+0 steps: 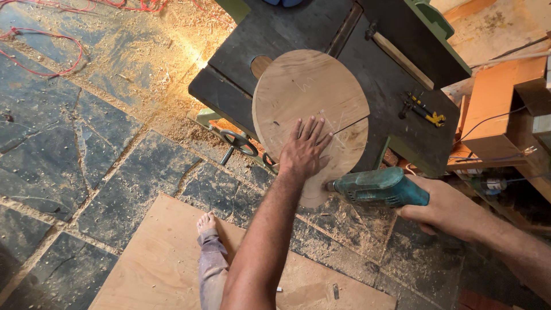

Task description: The person uses a drill and pliers to work on pieces of wood on a workbench.

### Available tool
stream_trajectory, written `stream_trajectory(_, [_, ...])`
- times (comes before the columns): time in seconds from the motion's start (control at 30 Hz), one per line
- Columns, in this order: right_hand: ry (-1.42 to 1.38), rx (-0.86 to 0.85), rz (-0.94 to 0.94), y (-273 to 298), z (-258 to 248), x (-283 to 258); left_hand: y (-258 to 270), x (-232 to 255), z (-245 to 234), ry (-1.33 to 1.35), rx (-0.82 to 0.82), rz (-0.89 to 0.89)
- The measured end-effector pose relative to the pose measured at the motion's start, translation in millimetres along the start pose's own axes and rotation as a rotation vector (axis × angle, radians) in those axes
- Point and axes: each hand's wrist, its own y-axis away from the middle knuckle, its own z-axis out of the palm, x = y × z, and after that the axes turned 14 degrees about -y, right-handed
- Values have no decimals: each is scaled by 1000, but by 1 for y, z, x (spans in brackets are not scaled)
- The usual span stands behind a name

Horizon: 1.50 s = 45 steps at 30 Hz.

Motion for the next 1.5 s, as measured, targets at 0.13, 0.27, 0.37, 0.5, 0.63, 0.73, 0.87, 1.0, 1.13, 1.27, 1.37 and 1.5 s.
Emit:
stream_trajectory(0.13, [-7, -5, 12, -3, -1, 3, -2, -1, -5, 0, -68, 19])
stream_trajectory(0.27, [-36, -15, -25, -2, -1, 5, 0, -2, -7, -16, -70, 19])
stream_trajectory(0.37, [-11, 0, -6, -1, 0, 3, 0, -2, -8, -16, -68, 18])
stream_trajectory(0.5, [6, 19, 8, -1, 1, 2, -1, -2, -9, -16, -78, 26])
stream_trajectory(0.63, [6, 7, -29, -3, 0, 3, 1, -3, -10, -18, -70, 21])
stream_trajectory(0.73, [42, 11, -27, -3, 0, 4, 1, -3, -10, -17, -66, 18])
stream_trajectory(0.87, [60, 18, -17, -4, 0, 5, 1, -3, -10, -13, -71, 16])
stream_trajectory(1.0, [60, 5, -34, -5, -1, 5, 1, -3, -12, -25, -83, 23])
stream_trajectory(1.13, [51, 4, -12, -4, -1, 3, -2, -5, -16, -38, -153, 67])
stream_trajectory(1.27, [44, 5, -9, -3, 0, 1, -1, -6, -17, -55, -162, 71])
stream_trajectory(1.37, [36, 9, -14, -3, 1, 1, -1, -5, -15, -37, -131, 50])
stream_trajectory(1.5, [28, 16, -20, -2, 1, 0, -1, -3, -11, -28, -108, 39])
